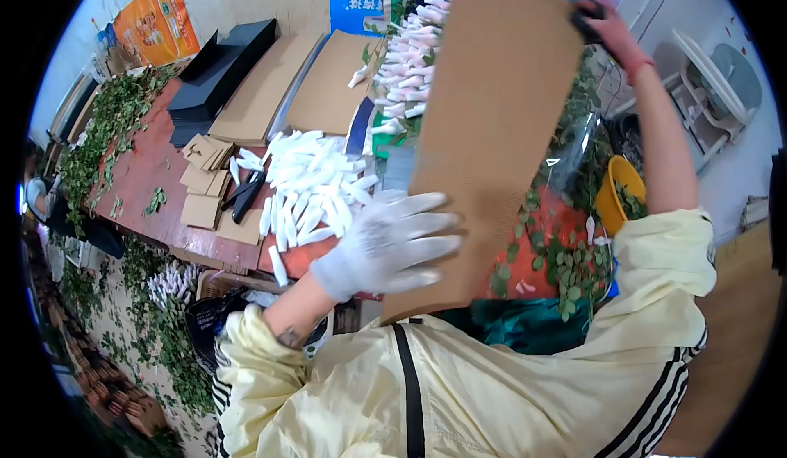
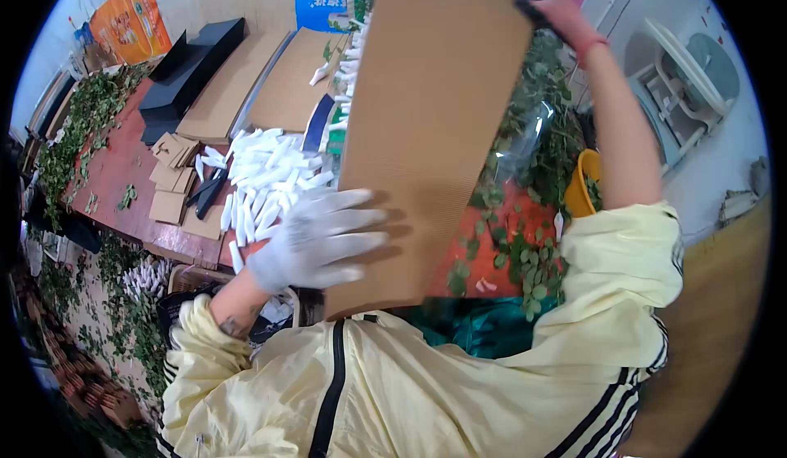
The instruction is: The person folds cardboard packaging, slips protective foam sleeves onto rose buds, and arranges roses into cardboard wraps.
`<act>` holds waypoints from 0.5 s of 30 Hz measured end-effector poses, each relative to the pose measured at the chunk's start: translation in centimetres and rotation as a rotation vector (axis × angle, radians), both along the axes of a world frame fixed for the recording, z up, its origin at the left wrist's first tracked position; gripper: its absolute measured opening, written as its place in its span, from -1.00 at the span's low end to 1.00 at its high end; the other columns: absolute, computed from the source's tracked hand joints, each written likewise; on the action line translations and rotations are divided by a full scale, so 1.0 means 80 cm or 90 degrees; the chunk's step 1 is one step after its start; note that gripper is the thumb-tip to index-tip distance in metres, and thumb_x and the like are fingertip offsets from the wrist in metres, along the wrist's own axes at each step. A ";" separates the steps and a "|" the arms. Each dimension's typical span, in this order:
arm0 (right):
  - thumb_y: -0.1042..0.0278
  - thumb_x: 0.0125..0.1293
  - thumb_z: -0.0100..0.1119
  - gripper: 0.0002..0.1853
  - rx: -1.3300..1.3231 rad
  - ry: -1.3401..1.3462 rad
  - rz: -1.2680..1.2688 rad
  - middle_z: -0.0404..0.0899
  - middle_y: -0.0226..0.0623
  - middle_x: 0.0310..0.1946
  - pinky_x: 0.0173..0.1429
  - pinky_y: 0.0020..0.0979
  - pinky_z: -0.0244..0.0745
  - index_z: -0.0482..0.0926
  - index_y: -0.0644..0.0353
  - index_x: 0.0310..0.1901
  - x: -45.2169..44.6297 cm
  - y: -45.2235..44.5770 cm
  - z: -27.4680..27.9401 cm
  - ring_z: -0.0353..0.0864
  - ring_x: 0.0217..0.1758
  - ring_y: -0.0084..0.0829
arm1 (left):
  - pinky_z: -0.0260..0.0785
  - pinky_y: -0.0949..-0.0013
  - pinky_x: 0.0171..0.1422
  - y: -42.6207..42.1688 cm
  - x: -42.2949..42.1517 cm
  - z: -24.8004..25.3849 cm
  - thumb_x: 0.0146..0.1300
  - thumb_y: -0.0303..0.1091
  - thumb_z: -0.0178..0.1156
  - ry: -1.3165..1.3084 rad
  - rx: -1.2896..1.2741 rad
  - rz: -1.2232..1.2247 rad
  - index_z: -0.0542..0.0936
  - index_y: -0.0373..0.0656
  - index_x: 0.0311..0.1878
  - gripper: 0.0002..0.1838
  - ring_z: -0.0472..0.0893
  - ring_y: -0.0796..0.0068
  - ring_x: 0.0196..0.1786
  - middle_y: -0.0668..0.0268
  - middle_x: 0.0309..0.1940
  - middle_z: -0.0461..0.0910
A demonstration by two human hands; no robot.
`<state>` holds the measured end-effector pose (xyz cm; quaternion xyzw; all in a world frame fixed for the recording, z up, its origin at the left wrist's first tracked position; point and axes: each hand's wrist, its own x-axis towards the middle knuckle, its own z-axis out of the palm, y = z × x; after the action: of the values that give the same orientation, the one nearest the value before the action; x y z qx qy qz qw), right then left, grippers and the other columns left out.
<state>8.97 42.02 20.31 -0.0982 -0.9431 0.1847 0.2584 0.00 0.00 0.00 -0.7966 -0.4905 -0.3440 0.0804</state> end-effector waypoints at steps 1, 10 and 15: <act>0.33 0.16 0.15 -0.64 0.015 0.008 0.006 0.58 -0.24 -0.13 0.06 -0.47 0.43 0.56 0.18 0.02 -0.006 -0.015 0.014 0.56 -0.06 -0.43 | 0.26 0.14 0.20 0.023 -0.005 0.000 0.14 0.10 0.07 0.044 0.021 -0.016 0.55 -0.08 -0.06 -0.52 0.41 0.07 0.13 0.15 -0.01 0.49; 0.20 0.17 0.10 -0.59 0.538 -0.313 -0.152 0.53 -0.12 0.01 0.16 -0.29 0.38 0.44 0.05 0.07 -0.109 -0.018 -0.143 0.52 0.09 -0.24 | 0.15 0.22 0.35 0.184 -0.086 -0.122 0.20 0.18 -0.01 0.049 -0.577 0.137 0.51 -0.06 0.15 -0.39 0.36 0.17 0.27 0.15 0.16 0.45; 0.19 0.12 0.18 -0.54 0.301 -0.255 0.292 0.46 -0.18 0.00 0.29 -0.25 0.27 0.46 0.03 0.10 -0.024 -0.143 -0.192 0.42 0.14 -0.22 | 0.10 0.25 0.40 0.198 -0.125 -0.207 0.21 0.14 0.01 0.037 -0.748 0.092 0.48 -0.08 0.18 -0.40 0.27 0.17 0.34 0.16 0.25 0.36</act>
<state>7.01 30.61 4.97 0.1431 -0.9890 -0.0077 0.0366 -9.98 15.87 -16.54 -0.6816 -0.6491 0.0131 -0.3376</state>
